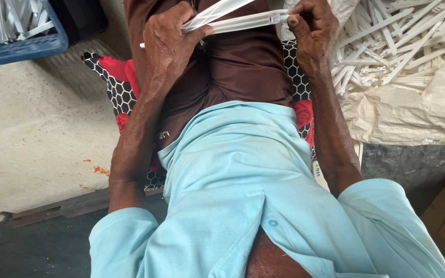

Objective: The person sits cross-legged on the floor and assembles white plastic components by hand. They repeatedly pick up a long white plastic piece and a smaller white cap, insert the cap into the end of the long piece, and place the assembled unit into a blue basket to the left.

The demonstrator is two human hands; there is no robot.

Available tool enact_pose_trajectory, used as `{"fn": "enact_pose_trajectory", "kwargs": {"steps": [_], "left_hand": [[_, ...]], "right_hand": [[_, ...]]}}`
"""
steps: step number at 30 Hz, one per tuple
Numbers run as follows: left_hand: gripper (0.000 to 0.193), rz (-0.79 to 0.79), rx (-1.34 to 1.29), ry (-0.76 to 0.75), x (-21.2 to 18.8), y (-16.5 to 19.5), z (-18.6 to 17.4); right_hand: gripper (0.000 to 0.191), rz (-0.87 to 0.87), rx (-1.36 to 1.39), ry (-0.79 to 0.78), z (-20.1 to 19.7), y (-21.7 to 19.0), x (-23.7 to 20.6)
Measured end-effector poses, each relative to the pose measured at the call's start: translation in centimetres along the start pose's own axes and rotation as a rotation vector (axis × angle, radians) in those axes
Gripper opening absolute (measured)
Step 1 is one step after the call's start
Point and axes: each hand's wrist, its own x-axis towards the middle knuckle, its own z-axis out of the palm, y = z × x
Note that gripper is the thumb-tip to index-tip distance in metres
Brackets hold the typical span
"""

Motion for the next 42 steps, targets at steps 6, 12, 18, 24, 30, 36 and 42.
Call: {"fn": "enact_pose_trajectory", "kwargs": {"steps": [6, 12, 18, 24, 30, 36, 42], "left_hand": [[0.033, 0.032, -0.014, 0.019, -0.5, -0.6, 0.4], [0.036, -0.002, 0.004, 0.021, -0.7, -1.6, 1.0], [0.037, -0.022, 0.015, 0.008, -0.9, -1.9, 0.9], [0.032, 0.068, 0.036, 0.038, -0.9, -2.2, 1.2], [0.037, 0.002, 0.043, 0.014, -0.9, -1.9, 0.9], [0.038, 0.025, -0.007, 0.024, -0.9, -1.7, 0.8], [0.039, 0.005, 0.001, 0.003, -0.9, -1.9, 1.0]], "right_hand": [[0.044, 0.044, -0.150, -0.025, -0.1, 2.2, -0.1], [0.052, 0.010, -0.264, -0.017, 0.0, 3.2, 0.0], [0.042, 0.045, -0.155, -0.085, 0.0, 0.5, -0.5], [0.036, -0.015, -0.136, -0.087, 0.6, 0.4, -0.1], [0.047, 0.013, -0.153, -0.089, 0.0, 1.6, 0.2], [0.041, -0.054, -0.103, -0.142, -0.3, 0.6, 0.1], [0.044, -0.086, -0.214, -0.107, -0.2, 1.6, -0.1]]}}
